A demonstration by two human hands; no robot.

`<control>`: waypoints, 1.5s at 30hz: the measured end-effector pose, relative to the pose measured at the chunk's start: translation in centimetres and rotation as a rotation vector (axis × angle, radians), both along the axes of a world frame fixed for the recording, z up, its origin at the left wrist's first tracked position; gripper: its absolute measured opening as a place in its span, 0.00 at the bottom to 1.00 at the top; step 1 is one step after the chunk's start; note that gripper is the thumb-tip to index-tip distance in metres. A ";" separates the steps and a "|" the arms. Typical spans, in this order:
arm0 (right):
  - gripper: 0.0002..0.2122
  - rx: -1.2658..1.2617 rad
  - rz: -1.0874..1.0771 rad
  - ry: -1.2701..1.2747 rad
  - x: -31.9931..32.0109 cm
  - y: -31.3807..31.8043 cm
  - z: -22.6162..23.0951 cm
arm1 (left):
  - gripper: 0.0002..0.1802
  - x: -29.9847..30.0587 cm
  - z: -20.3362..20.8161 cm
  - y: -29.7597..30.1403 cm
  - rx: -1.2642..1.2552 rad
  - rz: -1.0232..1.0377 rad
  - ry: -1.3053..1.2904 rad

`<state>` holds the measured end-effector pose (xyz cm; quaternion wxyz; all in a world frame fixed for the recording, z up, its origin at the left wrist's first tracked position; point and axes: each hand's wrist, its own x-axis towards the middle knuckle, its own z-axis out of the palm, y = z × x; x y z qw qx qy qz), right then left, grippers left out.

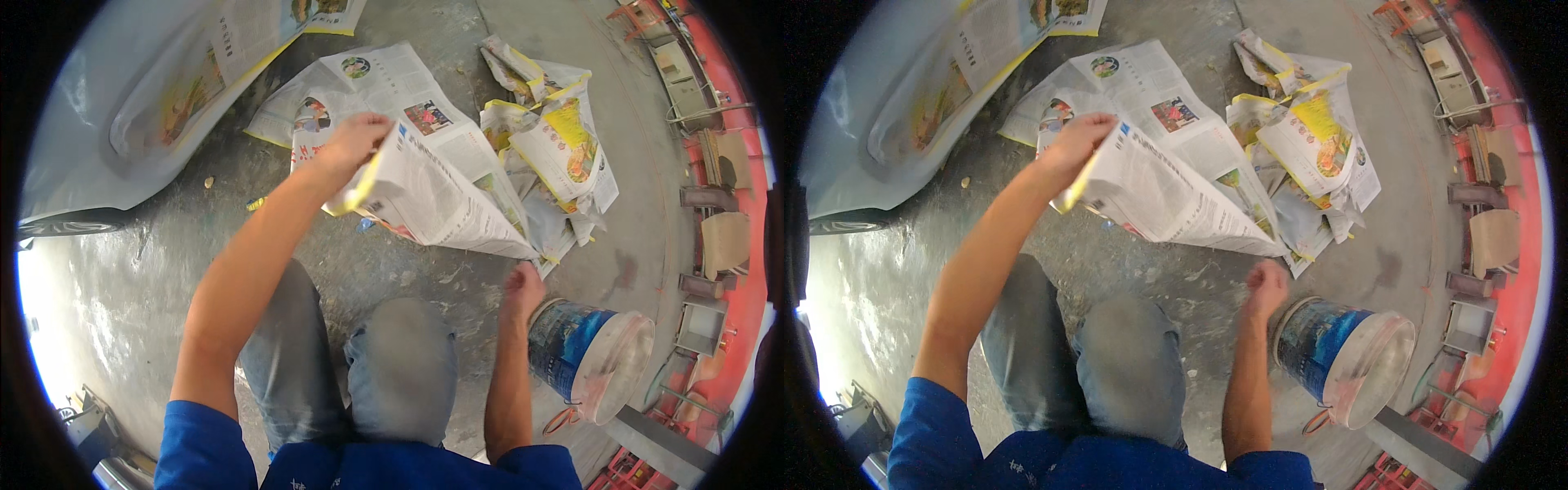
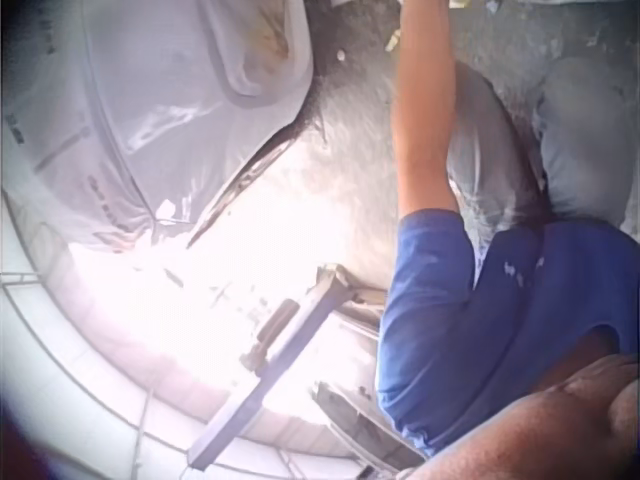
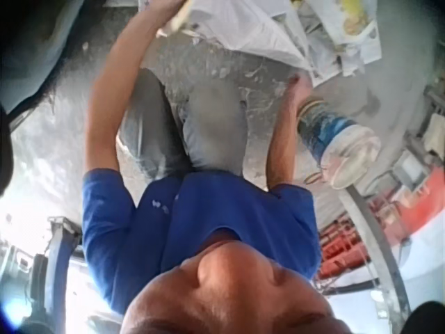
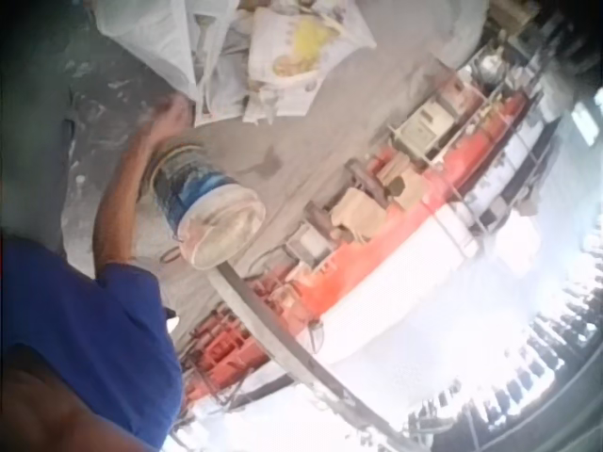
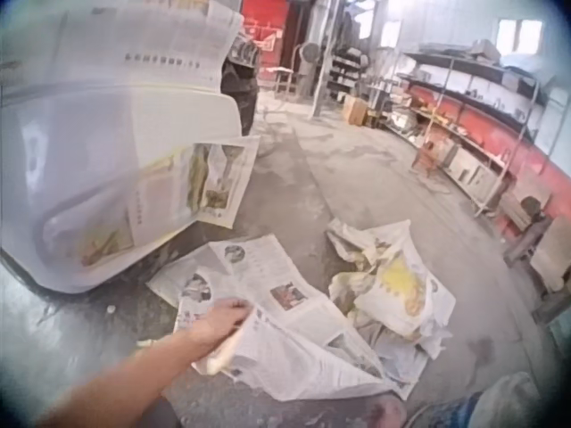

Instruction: The person removes newspaper and masking tape from the front bumper and hood of a white car in a garage. They peel off the tape and fold the newspaper, gathering the materials into a pile on the floor.

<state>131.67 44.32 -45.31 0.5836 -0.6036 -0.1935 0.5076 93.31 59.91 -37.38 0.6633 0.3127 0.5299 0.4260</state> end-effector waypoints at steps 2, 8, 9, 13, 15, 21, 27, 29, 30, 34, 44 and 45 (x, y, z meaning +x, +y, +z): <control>0.20 -0.215 0.214 0.378 -3.5 -1.3 -1.2 | 0.13 -0.4 1.6 0.1 0.000 0.007 -0.058; 0.25 -0.338 0.304 0.840 -14.6 4.0 1.5 | 0.12 -2.3 1.5 0.4 0.012 0.026 0.097; 0.22 -0.287 0.299 0.824 -14.4 5.3 0.2 | 0.12 -2.4 2.0 0.3 0.008 0.061 0.124; 0.12 -0.128 0.370 0.531 -12.2 12.5 -0.7 | 0.14 -4.2 3.2 -0.6 0.010 0.118 0.216; 0.11 -0.096 0.438 0.347 -12.6 16.5 3.5 | 0.16 -6.0 3.2 -2.0 0.002 0.059 0.443; 0.08 0.076 0.531 -0.292 -6.2 29.0 12.0 | 0.21 -5.0 9.5 -6.2 0.000 -0.070 1.032; 0.19 0.317 0.267 -0.297 11.2 40.6 20.7 | 0.22 -1.0 20.7 -9.1 0.310 -0.362 0.818; 0.20 0.211 0.093 -0.356 23.8 44.8 19.6 | 0.21 0.5 23.9 -9.4 0.335 -0.498 0.784; 0.19 0.149 0.051 -0.340 26.8 45.6 18.7 | 0.21 1.2 24.4 -9.5 0.354 -0.508 0.807; 0.07 -0.003 -0.359 -0.270 39.4 40.1 13.1 | 0.22 6.3 21.6 -6.2 0.559 -0.614 0.775; 0.14 -0.113 -0.399 -0.017 28.1 21.7 4.0 | 0.18 8.6 20.0 0.3 0.906 -0.733 1.013; 0.17 -0.110 -0.400 -0.054 27.9 19.5 3.6 | 0.19 8.2 19.8 -0.3 0.921 -0.710 1.080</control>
